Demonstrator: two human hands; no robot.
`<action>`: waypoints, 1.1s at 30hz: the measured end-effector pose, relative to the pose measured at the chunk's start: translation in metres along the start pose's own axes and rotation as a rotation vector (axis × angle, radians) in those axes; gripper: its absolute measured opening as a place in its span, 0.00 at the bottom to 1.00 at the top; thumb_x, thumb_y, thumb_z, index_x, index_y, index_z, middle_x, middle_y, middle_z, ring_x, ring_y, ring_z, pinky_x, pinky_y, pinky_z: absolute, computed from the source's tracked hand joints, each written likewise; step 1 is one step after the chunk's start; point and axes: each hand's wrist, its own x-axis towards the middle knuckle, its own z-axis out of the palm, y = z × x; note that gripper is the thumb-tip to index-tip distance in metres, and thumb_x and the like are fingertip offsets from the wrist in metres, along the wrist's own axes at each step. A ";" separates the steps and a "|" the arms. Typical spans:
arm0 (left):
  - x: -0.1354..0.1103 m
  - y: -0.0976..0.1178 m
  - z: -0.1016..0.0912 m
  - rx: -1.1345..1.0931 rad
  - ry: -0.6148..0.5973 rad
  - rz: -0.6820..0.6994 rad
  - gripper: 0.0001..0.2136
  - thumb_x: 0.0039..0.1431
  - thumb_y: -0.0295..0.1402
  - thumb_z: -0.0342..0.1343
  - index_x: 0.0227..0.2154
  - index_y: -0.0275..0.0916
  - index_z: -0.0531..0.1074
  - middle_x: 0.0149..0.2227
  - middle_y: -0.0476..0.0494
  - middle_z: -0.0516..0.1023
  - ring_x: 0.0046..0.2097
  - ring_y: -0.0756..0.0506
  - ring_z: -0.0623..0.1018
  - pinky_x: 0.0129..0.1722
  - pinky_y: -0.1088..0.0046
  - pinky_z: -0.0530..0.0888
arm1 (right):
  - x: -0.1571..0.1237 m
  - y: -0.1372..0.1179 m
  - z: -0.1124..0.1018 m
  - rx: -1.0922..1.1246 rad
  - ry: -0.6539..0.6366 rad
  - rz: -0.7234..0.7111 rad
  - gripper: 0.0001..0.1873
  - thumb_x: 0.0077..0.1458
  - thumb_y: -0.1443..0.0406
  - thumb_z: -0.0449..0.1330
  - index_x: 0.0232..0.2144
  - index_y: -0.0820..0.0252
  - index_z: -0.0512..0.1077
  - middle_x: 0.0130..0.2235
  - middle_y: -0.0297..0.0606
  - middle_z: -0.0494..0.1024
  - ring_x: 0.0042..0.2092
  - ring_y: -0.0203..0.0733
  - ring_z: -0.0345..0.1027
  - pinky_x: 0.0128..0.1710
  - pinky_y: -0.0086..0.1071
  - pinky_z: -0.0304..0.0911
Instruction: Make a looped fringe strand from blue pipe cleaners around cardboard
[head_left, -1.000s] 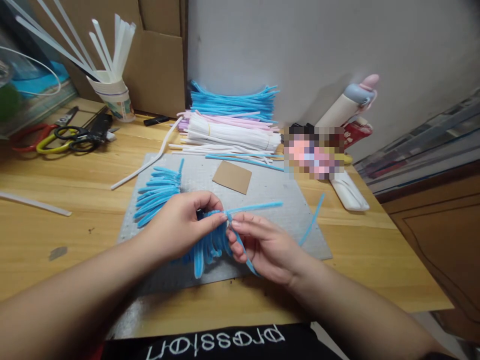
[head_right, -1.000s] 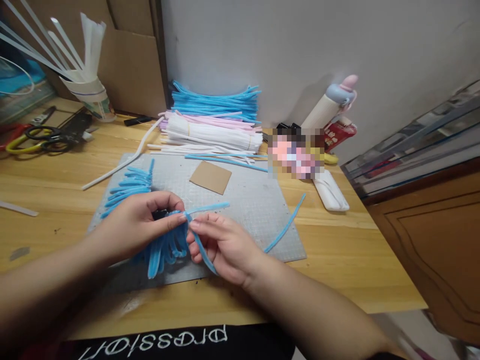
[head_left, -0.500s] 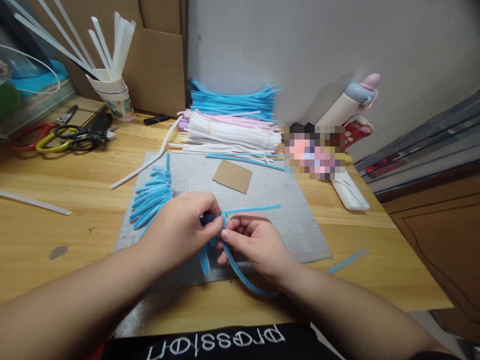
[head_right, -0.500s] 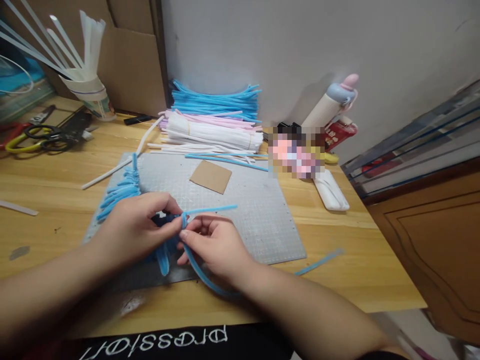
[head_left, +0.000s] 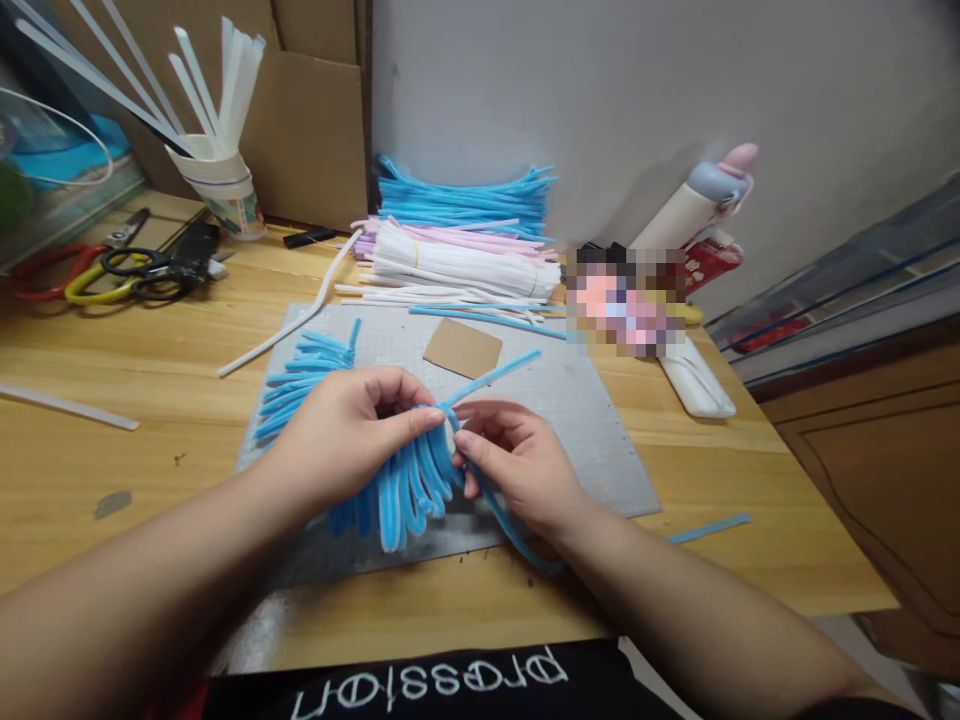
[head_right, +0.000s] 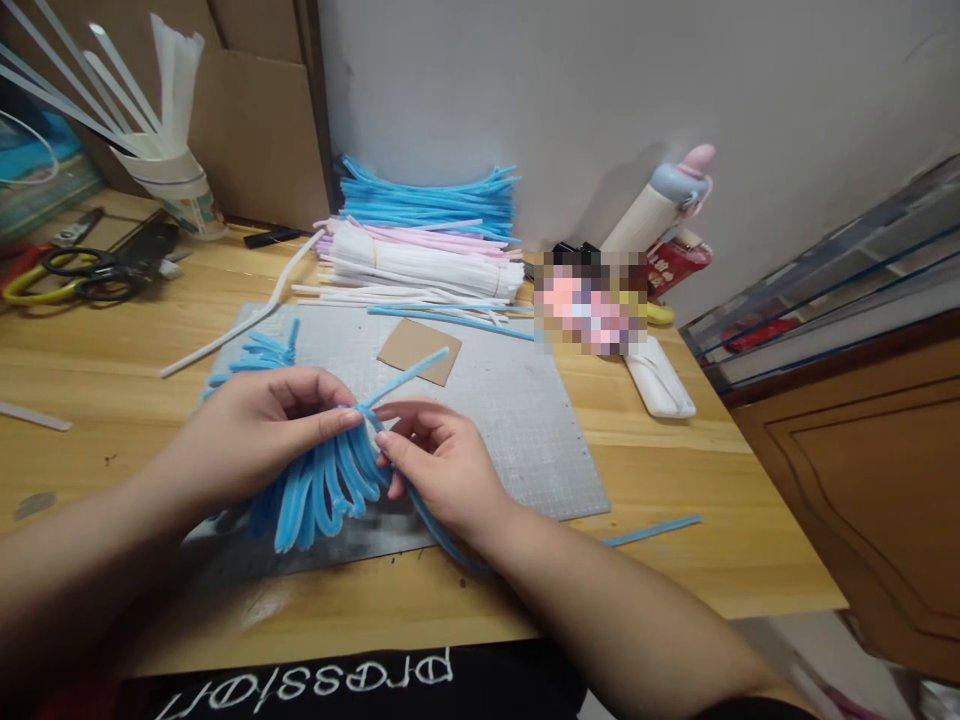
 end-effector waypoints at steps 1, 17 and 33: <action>0.000 0.000 0.000 -0.029 0.013 -0.016 0.11 0.50 0.41 0.60 0.27 0.36 0.74 0.24 0.50 0.76 0.27 0.50 0.72 0.26 0.77 0.69 | -0.001 0.001 0.000 -0.035 0.021 -0.034 0.10 0.51 0.63 0.63 0.38 0.57 0.74 0.24 0.29 0.73 0.20 0.29 0.65 0.16 0.24 0.62; -0.002 0.002 0.001 0.251 -0.016 0.233 0.08 0.55 0.38 0.57 0.28 0.38 0.75 0.25 0.52 0.77 0.28 0.51 0.73 0.29 0.77 0.67 | -0.001 -0.003 -0.004 -0.194 0.072 -0.143 0.05 0.53 0.63 0.62 0.30 0.58 0.75 0.30 0.34 0.77 0.31 0.35 0.69 0.30 0.30 0.65; -0.001 -0.001 -0.002 0.350 -0.131 0.200 0.10 0.56 0.39 0.54 0.34 0.41 0.77 0.32 0.51 0.80 0.34 0.48 0.76 0.32 0.75 0.69 | 0.002 -0.001 -0.002 0.338 -0.007 0.281 0.13 0.43 0.60 0.70 0.27 0.61 0.72 0.24 0.31 0.74 0.26 0.29 0.66 0.27 0.24 0.61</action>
